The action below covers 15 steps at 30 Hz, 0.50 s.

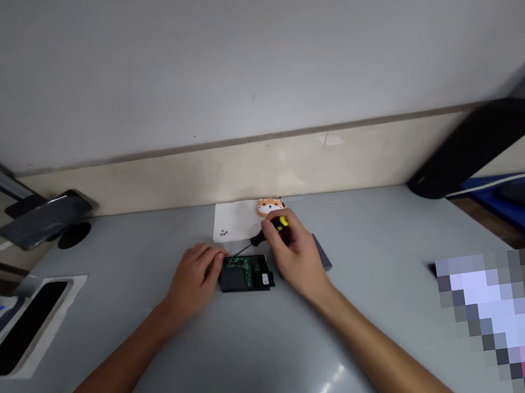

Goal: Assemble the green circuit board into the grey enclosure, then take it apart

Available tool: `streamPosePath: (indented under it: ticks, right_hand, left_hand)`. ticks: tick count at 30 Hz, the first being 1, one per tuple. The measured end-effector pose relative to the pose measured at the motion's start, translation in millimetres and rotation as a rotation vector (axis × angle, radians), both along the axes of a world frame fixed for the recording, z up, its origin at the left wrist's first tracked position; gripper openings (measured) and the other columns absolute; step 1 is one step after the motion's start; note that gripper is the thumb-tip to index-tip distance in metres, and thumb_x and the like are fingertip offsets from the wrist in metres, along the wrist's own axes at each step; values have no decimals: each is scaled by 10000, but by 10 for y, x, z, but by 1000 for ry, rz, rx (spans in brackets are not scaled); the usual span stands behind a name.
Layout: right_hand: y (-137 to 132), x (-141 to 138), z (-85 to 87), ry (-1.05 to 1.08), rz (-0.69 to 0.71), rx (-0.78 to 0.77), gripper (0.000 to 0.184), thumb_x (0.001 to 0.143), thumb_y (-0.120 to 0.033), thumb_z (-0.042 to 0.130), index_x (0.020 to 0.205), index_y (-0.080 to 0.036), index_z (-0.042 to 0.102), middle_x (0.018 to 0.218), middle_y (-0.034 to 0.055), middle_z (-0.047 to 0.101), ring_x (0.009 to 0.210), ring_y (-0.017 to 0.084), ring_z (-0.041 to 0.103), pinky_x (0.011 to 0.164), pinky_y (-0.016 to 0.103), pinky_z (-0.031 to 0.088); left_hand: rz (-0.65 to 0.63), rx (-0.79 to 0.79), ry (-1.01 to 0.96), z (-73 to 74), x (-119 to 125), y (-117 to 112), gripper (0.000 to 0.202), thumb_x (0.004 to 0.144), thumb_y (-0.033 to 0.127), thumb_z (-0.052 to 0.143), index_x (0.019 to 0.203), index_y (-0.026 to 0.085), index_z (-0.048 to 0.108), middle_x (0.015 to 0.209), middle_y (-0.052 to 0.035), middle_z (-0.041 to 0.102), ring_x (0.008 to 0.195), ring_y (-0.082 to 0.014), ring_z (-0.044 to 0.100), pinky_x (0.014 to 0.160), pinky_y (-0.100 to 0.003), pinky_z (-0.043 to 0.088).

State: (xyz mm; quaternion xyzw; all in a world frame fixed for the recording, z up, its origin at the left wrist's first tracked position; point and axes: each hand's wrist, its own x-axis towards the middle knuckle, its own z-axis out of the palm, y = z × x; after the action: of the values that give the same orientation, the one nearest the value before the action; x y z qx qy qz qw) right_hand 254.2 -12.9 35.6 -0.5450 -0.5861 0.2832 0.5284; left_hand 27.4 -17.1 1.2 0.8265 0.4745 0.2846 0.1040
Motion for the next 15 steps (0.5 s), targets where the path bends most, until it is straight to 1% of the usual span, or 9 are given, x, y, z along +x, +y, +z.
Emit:
streamPosePath:
  ticks: [6,12,15]
  right_hand:
    - [-17,-10,4,-2,19,0,267,967,-526,581,1017,-265,610,767,-17,573,667,160,490,607,300,379]
    - [-8,-3,-7,13,24,-3,277,970,-528,574,1020,-258,612,773,-17,565,672,161,488,616,304,378]
    - [7,-2,-19,27,22,-4,282,968,-530,573,1018,-255,608,753,-23,541,657,158,474,612,306,375]
  left_hand:
    - [-17,-70,3,-29,9,3,264,1082,257,388,1060,231,650,1046,-15,728,1005,-208,653,930,-403,428]
    - [-37,-102,45,-9,37,7,263,1072,236,395,1002,220,649,1017,-28,720,981,-214,646,913,-398,438]
    - [-47,-102,43,-12,31,15,247,1066,218,403,1002,217,642,1013,-26,716,976,-211,641,910,-396,440]
